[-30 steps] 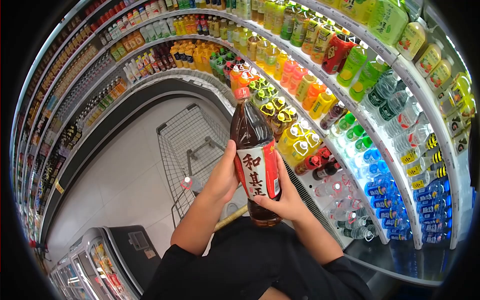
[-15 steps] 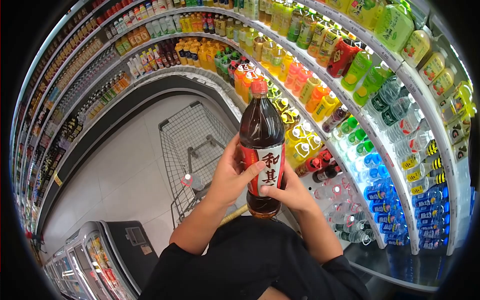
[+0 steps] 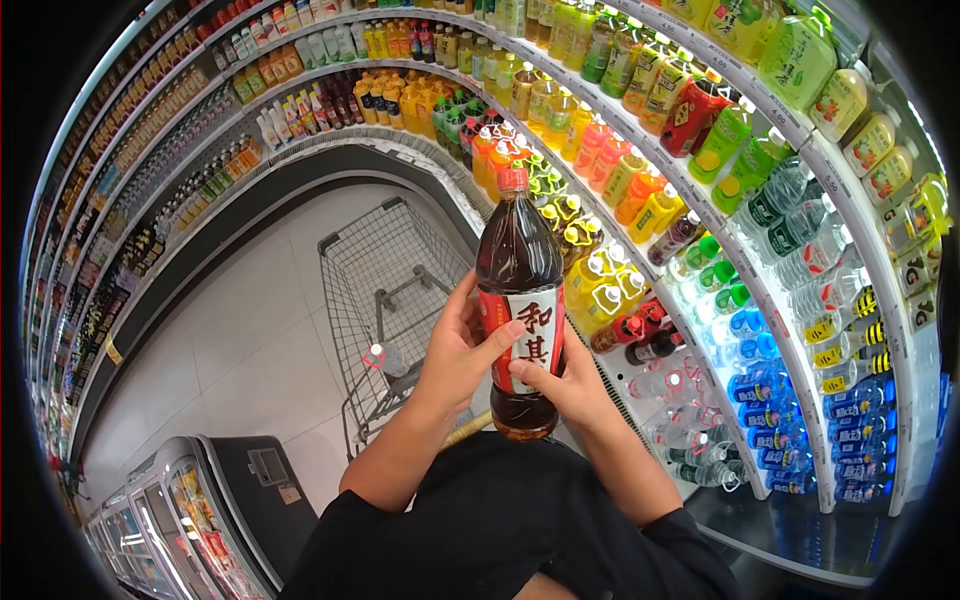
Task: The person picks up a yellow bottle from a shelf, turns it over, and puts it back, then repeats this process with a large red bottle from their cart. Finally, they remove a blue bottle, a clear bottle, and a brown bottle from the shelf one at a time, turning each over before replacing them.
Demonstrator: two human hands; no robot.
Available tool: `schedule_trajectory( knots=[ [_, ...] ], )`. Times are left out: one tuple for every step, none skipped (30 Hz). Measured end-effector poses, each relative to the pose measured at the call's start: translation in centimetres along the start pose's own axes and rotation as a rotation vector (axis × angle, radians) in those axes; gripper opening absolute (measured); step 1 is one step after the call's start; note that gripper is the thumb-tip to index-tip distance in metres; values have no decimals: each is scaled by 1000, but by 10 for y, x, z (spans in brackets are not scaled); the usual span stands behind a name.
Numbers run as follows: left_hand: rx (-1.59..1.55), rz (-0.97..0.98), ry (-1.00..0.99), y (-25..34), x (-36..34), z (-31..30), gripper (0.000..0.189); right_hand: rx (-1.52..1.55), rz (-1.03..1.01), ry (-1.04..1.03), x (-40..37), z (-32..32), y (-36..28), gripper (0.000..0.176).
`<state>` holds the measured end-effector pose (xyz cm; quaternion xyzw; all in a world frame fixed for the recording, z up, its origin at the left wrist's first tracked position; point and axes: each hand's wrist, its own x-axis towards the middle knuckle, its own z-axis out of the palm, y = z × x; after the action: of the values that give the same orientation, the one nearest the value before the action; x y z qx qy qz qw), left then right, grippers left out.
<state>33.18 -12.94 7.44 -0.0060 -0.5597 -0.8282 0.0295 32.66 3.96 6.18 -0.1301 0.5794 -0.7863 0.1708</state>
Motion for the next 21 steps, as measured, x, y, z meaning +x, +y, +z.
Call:
schedule_trajectory(
  knots=[
    [-31,-16,3,-1,0,-1,81,1,-1,0,0,1,2,82],
    [-61,-33,7,-1,-1,-1,82,-41,-40,10,0,0,4,83],
    [-60,-33,5,0,-1,-1,82,-83,-78,21,1,1,6,83],
    [-56,-52,-9,3,-2,-1,82,-82,-78,22,1,2,7,83],
    [-53,-72,-23,4,-2,0,82,-92,-98,28,1,3,8,85],
    [-54,-73,-25,3,-3,0,82,-102,-117,34,0,4,9,86],
    [-7,-21,-67,1,-4,-1,84,-104,-117,36,0,5,9,86],
    [40,31,-109,-1,-4,0,87,-227,-160,68,0,7,8,89],
    [39,30,-110,-2,-5,0,87,-349,-203,98,-1,7,8,91],
    [53,17,-82,-4,-4,1,85,-495,-240,120,-1,6,9,100],
    [68,5,-54,-5,-4,2,84,-495,-241,122,-3,9,3,100],
    [24,11,-32,-7,-4,3,75,-595,-211,136,-6,14,-6,102],
    [25,10,-34,-9,-4,2,75,-694,-180,151,-7,18,-11,105],
    [-15,-6,-9,-13,-5,0,73,-727,-163,157,-8,18,-9,111],
    [-54,-22,15,-14,-5,-1,70,-726,-163,160,-8,18,-8,111],
    [-73,-5,15,-14,-6,-1,67,-724,-162,152,-9,17,-6,113],
    [-73,-5,15,-12,-7,-1,67,-721,-160,141,-9,17,-5,115],
    [-91,-25,5,-7,-8,-1,66,-720,-160,138,-10,16,-3,115],
    [-109,-42,-3,-4,-8,-3,65,-654,-145,95,-11,14,-3,118],
    [-107,-38,1,-4,-8,-4,65,-587,-132,51,-12,11,-1,120],
    [-146,-62,-3,-3,-9,-6,65,-586,-135,46,-11,7,3,120]
  ],
)
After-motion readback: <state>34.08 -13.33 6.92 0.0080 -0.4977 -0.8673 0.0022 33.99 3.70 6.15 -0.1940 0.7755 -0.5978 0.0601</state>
